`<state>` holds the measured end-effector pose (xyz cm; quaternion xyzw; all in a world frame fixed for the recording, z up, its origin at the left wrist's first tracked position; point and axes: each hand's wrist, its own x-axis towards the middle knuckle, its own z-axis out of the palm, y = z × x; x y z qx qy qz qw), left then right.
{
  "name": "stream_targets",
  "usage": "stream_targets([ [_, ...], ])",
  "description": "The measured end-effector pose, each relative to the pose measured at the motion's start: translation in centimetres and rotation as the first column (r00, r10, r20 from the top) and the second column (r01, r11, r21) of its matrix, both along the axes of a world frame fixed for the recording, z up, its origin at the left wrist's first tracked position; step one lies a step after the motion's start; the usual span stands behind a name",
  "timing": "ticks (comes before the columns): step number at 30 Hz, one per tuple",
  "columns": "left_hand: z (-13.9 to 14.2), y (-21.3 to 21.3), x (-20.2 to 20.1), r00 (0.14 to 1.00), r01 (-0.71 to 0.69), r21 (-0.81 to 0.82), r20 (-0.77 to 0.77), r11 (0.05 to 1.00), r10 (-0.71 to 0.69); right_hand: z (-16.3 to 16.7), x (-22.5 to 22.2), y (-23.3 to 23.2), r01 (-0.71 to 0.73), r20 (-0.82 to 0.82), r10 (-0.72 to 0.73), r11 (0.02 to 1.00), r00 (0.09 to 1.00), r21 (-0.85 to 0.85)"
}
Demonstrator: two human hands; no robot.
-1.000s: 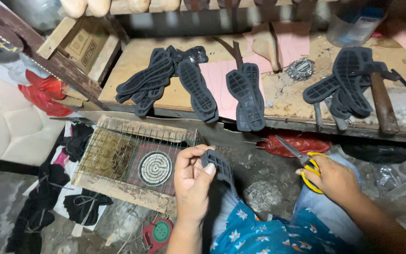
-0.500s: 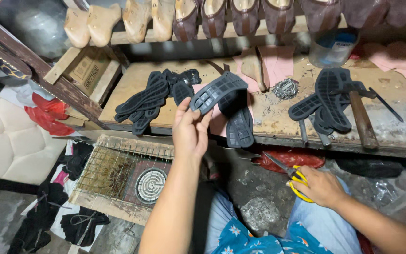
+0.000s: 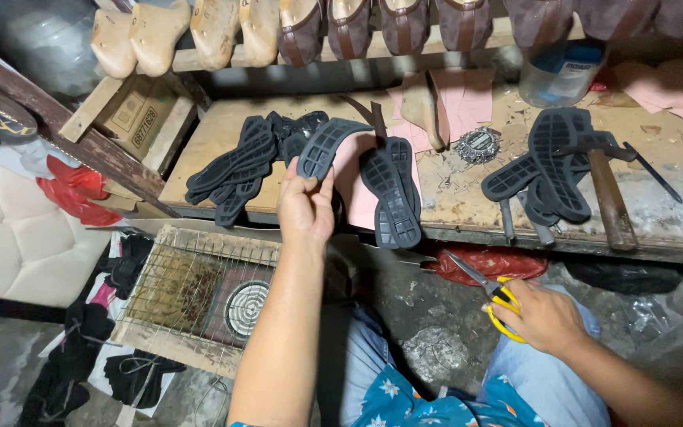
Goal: The person trims the edges of black rubber shoe soles using yellow-handled shears. They hold each sole in one hand and cut along the perimeter, then place the trimmed sole on a nearby wooden workbench.
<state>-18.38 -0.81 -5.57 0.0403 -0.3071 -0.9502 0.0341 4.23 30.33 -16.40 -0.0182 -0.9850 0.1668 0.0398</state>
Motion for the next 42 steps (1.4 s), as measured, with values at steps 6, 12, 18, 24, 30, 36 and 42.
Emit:
stream_targets([
  [6,0.7,0.1,-1.0,0.994,0.066,0.029,-0.087,0.997,-0.064,-0.8,0.1,1.3,0.018,0.013,-0.018,1.000,1.000,0.020],
  [12,3.6,1.8,-4.6,0.999,-0.011,0.043,-0.032,0.999,0.013,-0.7,-1.6,0.6,0.029,0.029,-0.029,0.999,0.999,0.033],
  [18,3.6,3.7,-7.3,0.973,-0.144,-0.147,0.158,0.979,0.167,-0.4,-2.3,-1.5,0.021,0.003,-0.021,1.000,1.000,0.005],
  [24,1.4,5.2,-7.2,0.892,-0.226,-0.816,0.047,0.532,0.450,-0.5,-3.3,-2.1,0.044,-0.023,-0.045,0.999,0.999,-0.025],
  [30,-1.2,5.7,-5.0,0.928,-0.191,-0.970,-0.128,0.153,0.351,-1.6,-2.8,-1.9,0.056,-0.024,-0.056,0.998,0.998,-0.008],
  [36,-3.7,8.1,4.6,0.983,-0.181,-0.983,-0.181,-0.011,-0.014,-2.8,-2.6,-0.7,0.035,-0.128,-0.040,0.999,0.991,-0.040],
  [42,-6.1,6.5,8.8,0.947,-0.312,-0.914,-0.277,-0.257,-0.166,-2.8,-1.2,-0.7,0.042,-0.080,-0.043,0.999,0.996,-0.014],
])
